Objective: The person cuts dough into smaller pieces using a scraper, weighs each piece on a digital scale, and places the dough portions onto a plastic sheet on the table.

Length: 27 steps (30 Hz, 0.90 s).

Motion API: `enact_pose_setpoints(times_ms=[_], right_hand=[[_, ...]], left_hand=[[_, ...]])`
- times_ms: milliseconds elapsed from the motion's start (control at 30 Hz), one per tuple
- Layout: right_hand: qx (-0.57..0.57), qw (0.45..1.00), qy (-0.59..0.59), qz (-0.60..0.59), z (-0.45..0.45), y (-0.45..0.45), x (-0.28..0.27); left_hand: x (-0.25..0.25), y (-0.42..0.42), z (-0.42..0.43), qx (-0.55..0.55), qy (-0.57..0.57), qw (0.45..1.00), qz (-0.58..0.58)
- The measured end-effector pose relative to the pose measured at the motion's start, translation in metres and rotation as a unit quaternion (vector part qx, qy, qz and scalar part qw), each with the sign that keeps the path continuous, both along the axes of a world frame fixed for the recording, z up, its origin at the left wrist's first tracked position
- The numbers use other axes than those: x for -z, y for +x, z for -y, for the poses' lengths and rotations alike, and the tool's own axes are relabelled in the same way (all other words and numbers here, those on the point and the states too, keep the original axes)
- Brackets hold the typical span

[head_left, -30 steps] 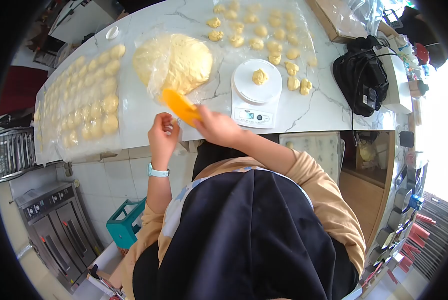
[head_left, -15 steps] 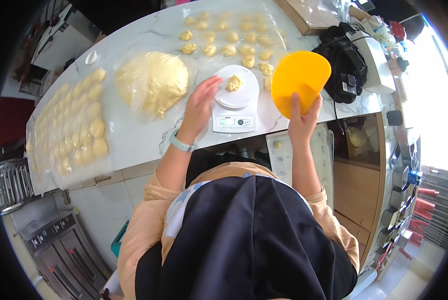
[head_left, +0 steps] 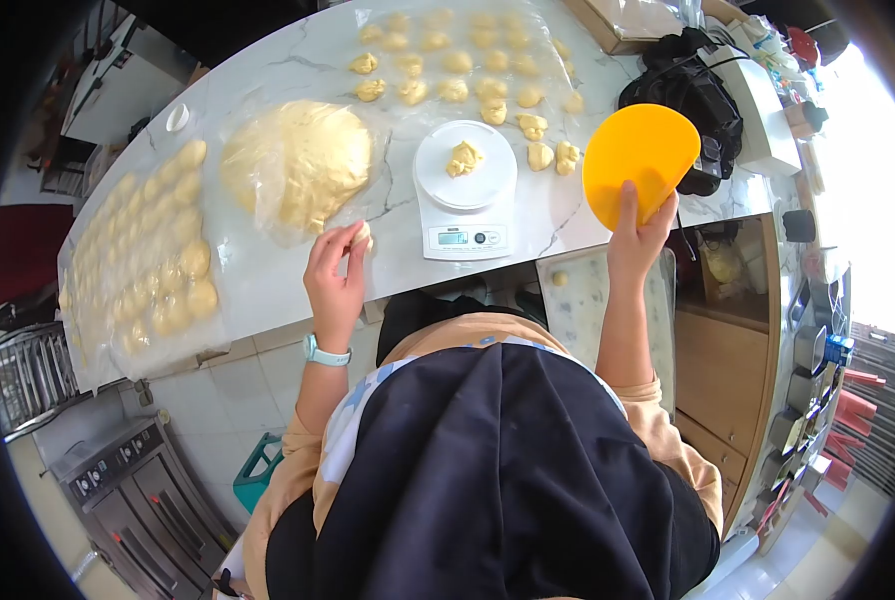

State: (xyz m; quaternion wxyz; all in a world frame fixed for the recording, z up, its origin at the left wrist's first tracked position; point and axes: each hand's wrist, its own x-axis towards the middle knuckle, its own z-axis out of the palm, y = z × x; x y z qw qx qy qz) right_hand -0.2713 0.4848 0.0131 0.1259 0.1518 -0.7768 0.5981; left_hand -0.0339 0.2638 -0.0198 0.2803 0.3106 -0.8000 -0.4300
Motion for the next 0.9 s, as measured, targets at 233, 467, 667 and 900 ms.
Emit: enact_pose_setpoints(times_ms=[233,467,667,900], right_hand=[[-0.028,0.999,0.015,-0.007,0.009,0.000,0.004],[-0.026,0.999,-0.020,0.001,0.008,-0.003,0.000],[-0.039,0.996,-0.074,0.010,0.016,-0.009,-0.010],[0.017,0.992,-0.116,0.044,-0.025,-0.013,-0.006]], left_hand=[[0.028,-0.011,-0.005,0.110,-0.246,0.939,0.214],[0.016,-0.014,0.002,0.090,-0.136,0.985,0.061],[-0.015,-0.108,0.011,0.214,-0.150,0.965,0.020],[-0.026,-0.199,0.013,0.377,-0.065,0.923,0.047]])
